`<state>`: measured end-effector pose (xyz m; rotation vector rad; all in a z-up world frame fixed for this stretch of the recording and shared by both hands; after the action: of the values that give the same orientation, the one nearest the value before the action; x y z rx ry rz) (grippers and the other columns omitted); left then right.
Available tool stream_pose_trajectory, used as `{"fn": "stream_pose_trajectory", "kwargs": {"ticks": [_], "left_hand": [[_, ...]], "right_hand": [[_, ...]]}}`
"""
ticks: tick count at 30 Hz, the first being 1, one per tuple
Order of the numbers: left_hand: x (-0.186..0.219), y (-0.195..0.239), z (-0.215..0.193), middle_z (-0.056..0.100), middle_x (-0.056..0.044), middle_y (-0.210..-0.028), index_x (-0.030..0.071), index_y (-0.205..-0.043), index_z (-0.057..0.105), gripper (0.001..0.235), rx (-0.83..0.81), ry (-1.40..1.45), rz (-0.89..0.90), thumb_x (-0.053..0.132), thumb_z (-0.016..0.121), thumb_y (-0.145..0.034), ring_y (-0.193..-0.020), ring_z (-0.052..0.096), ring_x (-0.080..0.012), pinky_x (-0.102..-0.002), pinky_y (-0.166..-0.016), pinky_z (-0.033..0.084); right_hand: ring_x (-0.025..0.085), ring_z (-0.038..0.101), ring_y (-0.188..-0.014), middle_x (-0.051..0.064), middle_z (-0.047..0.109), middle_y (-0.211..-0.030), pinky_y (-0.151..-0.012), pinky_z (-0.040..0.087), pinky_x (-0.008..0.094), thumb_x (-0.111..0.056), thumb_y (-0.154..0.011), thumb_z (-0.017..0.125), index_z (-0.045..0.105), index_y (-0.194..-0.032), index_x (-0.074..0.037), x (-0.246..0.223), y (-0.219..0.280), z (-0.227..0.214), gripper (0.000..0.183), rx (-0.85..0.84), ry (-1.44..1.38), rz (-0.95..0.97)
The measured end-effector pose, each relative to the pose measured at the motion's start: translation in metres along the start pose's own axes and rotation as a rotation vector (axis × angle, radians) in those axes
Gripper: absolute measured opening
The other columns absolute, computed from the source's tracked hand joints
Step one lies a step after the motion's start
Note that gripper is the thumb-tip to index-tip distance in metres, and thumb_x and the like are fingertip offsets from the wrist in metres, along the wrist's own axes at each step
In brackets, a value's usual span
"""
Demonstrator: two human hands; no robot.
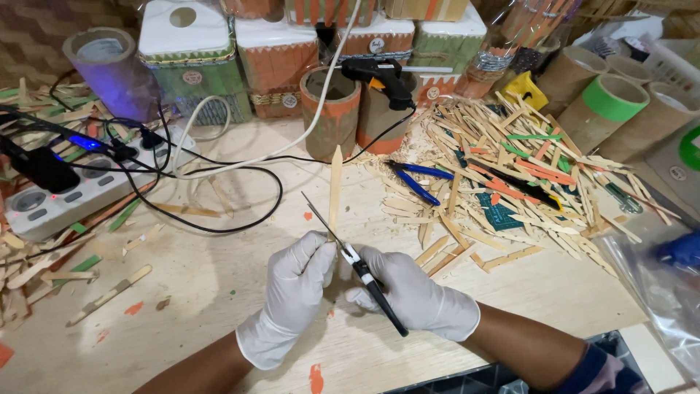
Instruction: Cutting popsicle sticks to specific lengths and gluing them together to build a craft structure using a hot glue gun.
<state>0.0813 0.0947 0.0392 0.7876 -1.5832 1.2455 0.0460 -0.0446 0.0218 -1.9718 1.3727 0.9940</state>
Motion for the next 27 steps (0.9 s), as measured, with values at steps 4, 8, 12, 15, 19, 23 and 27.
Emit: {"fn": "stream_pose_trajectory", "kwargs": {"ticks": [4,8,12,15,19,23,27], "left_hand": [[0.002,0.000,-0.001,0.043,0.002,-0.054,0.011,-0.070,0.051,0.033,0.002,-0.027,0.028,0.016,0.058,-0.102,-0.051,0.037,-0.0106,-0.025,-0.051,0.035],[0.006,0.000,-0.001,0.044,0.003,-0.050,0.012,-0.068,0.048,0.034,0.011,-0.079,0.049,0.015,0.057,-0.101,-0.049,0.037,-0.0109,-0.025,-0.052,0.038],[0.003,0.000,0.000,0.047,0.003,-0.050,0.012,-0.067,0.048,0.035,-0.002,-0.092,0.017,0.017,0.056,-0.101,-0.049,0.041,-0.0104,-0.025,-0.052,0.039],[0.002,0.000,0.001,0.046,0.003,-0.052,0.012,-0.065,0.042,0.038,-0.005,-0.051,0.013,0.013,0.057,-0.100,-0.051,0.039,-0.0101,-0.025,-0.053,0.037],[-0.003,-0.001,0.002,0.042,0.003,-0.055,0.012,-0.066,0.041,0.040,-0.026,0.020,-0.010,0.017,0.057,-0.102,-0.053,0.036,-0.0103,-0.025,-0.053,0.034],[-0.010,-0.001,-0.001,0.043,0.002,-0.054,0.012,-0.069,0.043,0.036,0.003,0.023,-0.044,0.016,0.057,-0.102,-0.053,0.036,-0.0102,-0.025,-0.054,0.036],[-0.004,-0.008,-0.008,0.045,0.002,-0.053,0.012,-0.067,0.046,0.036,0.061,-0.018,-0.006,0.014,0.057,-0.101,-0.053,0.039,-0.0106,-0.025,-0.055,0.037]], "right_hand": [[0.020,0.066,-0.059,-0.003,0.071,-0.068,-0.063,0.055,0.032,-0.061,-0.087,0.055,0.058,-0.099,-0.018,0.000,0.001,0.002,0.045,-0.004,0.042,0.013],[0.021,0.069,-0.063,-0.002,0.071,-0.078,-0.062,0.057,0.033,-0.074,-0.088,0.043,0.056,-0.106,-0.015,-0.003,0.002,0.002,0.063,0.033,0.044,-0.080],[0.024,0.071,-0.063,0.001,0.072,-0.076,-0.061,0.056,0.034,-0.069,-0.090,0.047,0.058,-0.106,-0.013,0.001,0.003,0.004,0.060,0.045,0.074,-0.079],[0.023,0.071,-0.070,0.001,0.072,-0.082,-0.067,0.055,0.032,-0.066,-0.092,0.046,0.060,-0.112,-0.012,-0.001,0.003,0.005,0.059,0.030,0.066,-0.100],[0.022,0.067,-0.061,0.000,0.069,-0.073,-0.061,0.053,0.033,-0.063,-0.091,0.050,0.058,-0.117,-0.013,0.005,0.003,0.006,0.056,0.041,0.086,-0.062],[0.017,0.060,-0.060,-0.003,0.066,-0.067,-0.061,0.050,0.032,-0.065,-0.087,0.054,0.060,-0.109,-0.016,0.006,0.001,0.005,0.055,0.005,0.042,0.067],[0.014,0.060,-0.073,-0.003,0.069,-0.077,-0.072,0.050,0.030,-0.038,-0.078,0.071,0.060,-0.095,-0.021,0.015,0.001,0.002,0.027,0.014,-0.017,0.313]]}}
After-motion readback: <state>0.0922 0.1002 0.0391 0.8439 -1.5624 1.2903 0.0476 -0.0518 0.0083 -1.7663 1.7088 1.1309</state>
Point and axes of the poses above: each hand's wrist, its own y-axis away from the middle knuckle, its own z-axis out of the palm, x = y × z, the point moved 8 cm from there along -y, towards the middle knuckle
